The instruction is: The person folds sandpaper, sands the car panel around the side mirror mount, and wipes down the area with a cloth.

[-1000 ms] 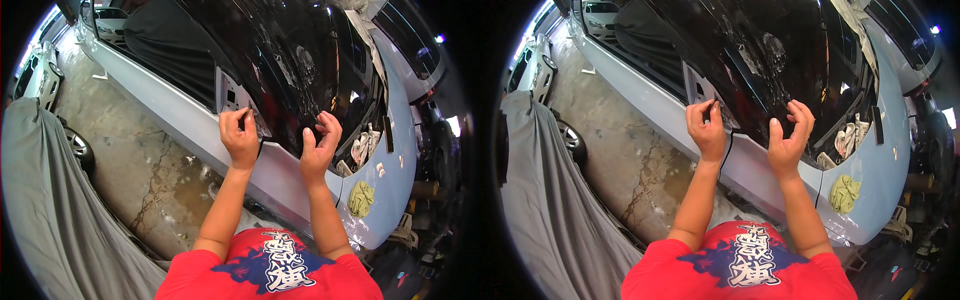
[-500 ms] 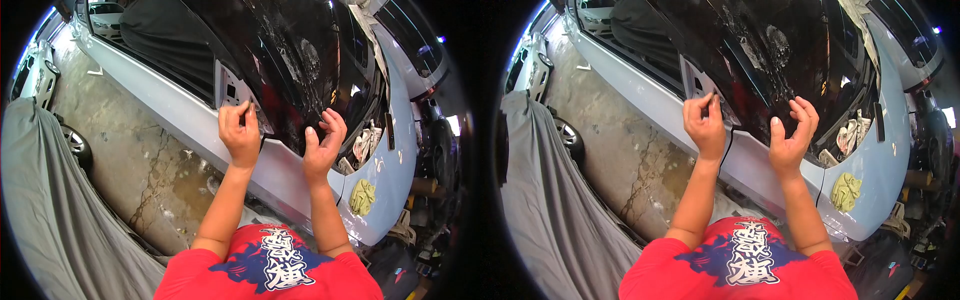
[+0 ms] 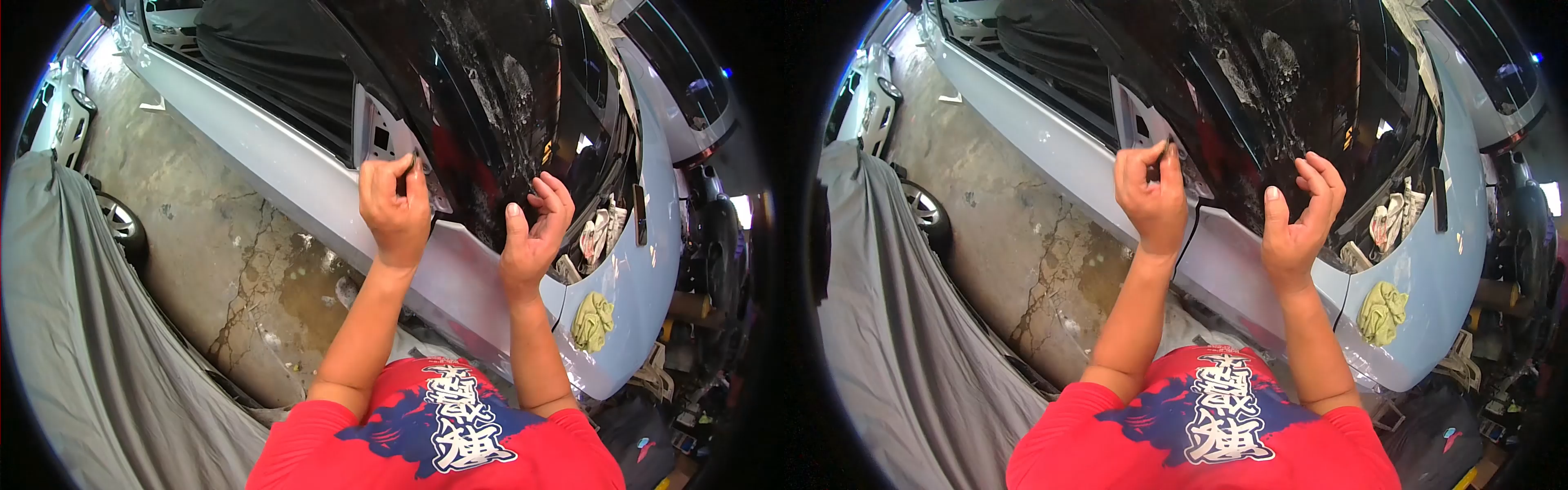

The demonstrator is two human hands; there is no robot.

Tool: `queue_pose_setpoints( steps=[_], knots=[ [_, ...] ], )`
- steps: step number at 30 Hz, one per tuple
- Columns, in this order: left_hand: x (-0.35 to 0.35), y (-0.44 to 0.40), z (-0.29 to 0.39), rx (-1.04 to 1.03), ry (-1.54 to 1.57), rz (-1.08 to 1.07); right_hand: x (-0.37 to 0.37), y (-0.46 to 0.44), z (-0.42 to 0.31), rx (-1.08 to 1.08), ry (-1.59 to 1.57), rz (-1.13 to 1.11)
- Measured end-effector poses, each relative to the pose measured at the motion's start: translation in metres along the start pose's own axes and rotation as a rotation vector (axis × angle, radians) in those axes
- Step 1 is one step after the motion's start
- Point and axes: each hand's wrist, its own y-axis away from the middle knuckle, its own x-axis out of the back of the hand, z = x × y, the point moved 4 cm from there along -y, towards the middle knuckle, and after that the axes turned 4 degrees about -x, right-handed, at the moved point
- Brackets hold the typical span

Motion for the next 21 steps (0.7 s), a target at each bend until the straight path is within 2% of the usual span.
queue_pose_setpoints(
  steps=[6, 10, 15, 16, 21],
  knots=[
    [-0.004, -0.009, 0.002, 0.033, -0.018, 0.0, 0.001, 0.002, 0.002, -0.021, -0.019, 0.005],
    [-0.003, -0.004, 0.001, -0.043, -0.027, 0.002, 0.001, 0.0, 0.002, 0.0, -0.03, -0.005],
    [-0.005, -0.013, 0.003, 0.012, -0.03, 0.003, 0.001, 0.003, 0.002, -0.016, -0.038, -0.007],
    [-0.002, -0.008, 0.002, -0.083, -0.072, -0.021, 0.0, 0.001, 0.003, -0.011, -0.039, -0.002],
    [-0.003, -0.009, 0.003, 0.01, -0.042, -0.028, 0.0, 0.001, 0.0, -0.004, -0.045, -0.003]
  ],
)
